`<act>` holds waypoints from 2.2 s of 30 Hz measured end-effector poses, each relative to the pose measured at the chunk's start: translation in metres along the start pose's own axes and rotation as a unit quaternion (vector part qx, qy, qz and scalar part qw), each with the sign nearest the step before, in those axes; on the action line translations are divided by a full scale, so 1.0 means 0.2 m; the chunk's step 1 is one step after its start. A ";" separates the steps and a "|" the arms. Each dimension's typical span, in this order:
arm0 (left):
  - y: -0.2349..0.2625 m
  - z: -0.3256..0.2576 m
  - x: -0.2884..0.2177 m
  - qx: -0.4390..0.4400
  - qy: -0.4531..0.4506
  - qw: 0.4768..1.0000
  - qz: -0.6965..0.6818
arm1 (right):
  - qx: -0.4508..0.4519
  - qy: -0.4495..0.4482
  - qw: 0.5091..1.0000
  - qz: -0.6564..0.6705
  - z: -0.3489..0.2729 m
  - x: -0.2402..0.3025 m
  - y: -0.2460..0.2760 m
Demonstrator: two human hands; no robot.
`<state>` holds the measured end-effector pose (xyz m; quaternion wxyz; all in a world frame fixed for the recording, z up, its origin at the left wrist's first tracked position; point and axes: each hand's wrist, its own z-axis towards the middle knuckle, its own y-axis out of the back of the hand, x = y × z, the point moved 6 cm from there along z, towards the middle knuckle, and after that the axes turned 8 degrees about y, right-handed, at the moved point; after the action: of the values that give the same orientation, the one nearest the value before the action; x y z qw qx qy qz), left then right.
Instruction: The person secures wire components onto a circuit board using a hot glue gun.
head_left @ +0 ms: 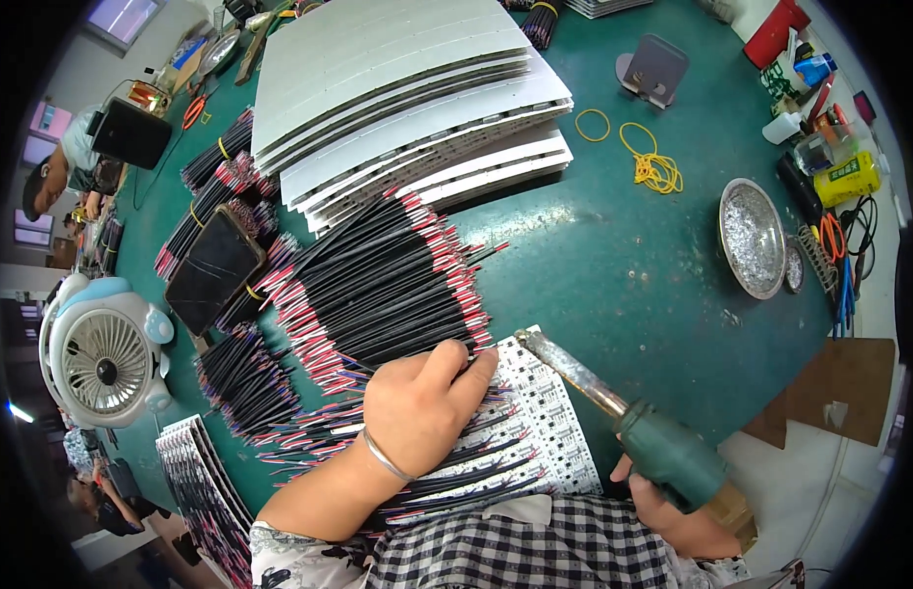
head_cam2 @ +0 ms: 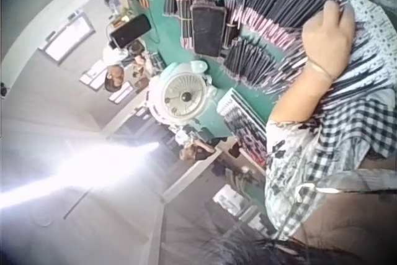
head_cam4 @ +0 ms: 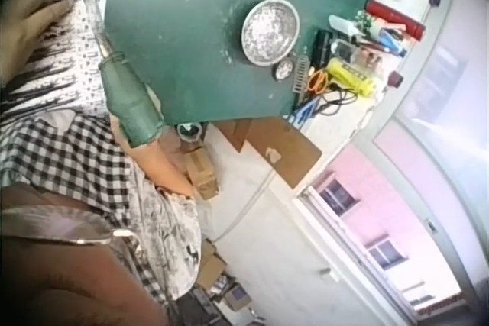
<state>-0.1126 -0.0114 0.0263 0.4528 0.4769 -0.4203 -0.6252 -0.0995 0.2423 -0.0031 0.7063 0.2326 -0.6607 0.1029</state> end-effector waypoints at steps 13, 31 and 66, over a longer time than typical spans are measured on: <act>-0.03 0.00 0.02 0.023 0.014 0.999 -0.034 | 0.083 0.044 0.978 -0.189 0.02 0.01 -0.04; -0.03 0.00 0.02 0.032 0.029 0.998 -0.038 | 0.103 0.053 0.963 -0.244 0.05 0.06 -0.05; 0.01 0.03 -0.02 -0.007 -0.017 0.999 -0.051 | -0.045 0.001 0.996 -0.073 -0.03 0.06 0.04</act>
<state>-0.1171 -0.0079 0.0304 0.4166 0.4836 -0.3987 -0.6585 -0.0955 0.2498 0.0094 0.7220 0.2486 -0.6453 0.0215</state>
